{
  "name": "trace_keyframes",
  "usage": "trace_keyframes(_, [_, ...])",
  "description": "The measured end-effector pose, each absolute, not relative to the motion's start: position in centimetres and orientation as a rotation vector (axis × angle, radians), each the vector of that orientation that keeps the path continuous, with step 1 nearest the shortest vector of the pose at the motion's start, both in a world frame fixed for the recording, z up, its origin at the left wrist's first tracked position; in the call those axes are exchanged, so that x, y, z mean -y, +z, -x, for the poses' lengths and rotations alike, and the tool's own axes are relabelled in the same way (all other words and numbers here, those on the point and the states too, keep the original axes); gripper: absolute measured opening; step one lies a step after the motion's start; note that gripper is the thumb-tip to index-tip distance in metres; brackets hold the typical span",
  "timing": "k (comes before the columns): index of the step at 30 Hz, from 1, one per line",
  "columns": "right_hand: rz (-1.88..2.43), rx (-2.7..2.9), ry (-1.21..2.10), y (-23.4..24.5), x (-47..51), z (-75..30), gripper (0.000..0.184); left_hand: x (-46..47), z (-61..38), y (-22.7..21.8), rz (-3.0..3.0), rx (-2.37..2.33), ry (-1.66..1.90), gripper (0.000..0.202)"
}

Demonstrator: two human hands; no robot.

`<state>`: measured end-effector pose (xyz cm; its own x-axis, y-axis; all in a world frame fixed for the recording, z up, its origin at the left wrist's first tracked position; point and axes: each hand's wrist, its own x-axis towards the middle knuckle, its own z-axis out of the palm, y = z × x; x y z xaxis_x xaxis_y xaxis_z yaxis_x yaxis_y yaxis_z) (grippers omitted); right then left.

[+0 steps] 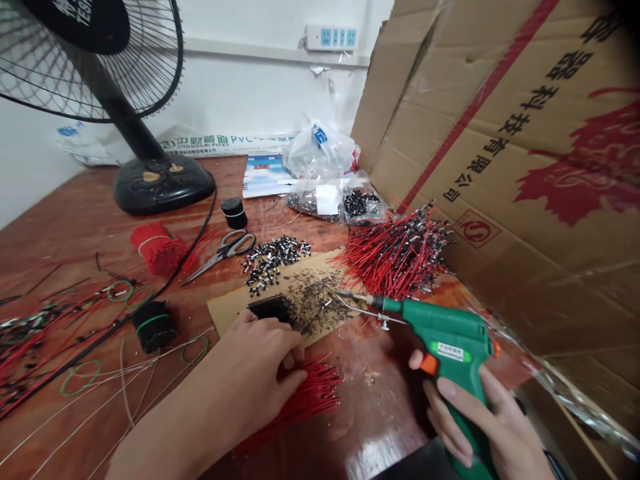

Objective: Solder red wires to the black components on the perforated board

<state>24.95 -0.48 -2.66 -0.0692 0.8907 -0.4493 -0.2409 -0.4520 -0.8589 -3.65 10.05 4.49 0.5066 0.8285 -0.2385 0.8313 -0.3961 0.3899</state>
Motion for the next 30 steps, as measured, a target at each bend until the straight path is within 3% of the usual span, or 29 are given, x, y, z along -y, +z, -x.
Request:
trace_keyframes(8, [1.357,0.804,1.613,-2.1,0.4,-24.7,0.064,-9.9,3.0,3.9,-2.307,-1.357,-0.104,0.014])
trace_keyframes(22, [1.324,0.814,1.660,-2.4,0.5,-24.9,0.062,-9.7,3.6,3.5,-2.271,-1.245,0.144,0.025])
trace_keyframes(28, [1.339,0.830,1.643,-2.4,0.5,-24.9,0.061,-10.0,2.6,3.6,-2.279,-1.258,0.274,0.012])
trace_keyframes(30, [1.341,0.818,1.670,-2.4,0.4,-25.0,0.061,-10.4,2.2,3.5,-2.291,-1.311,0.282,0.016])
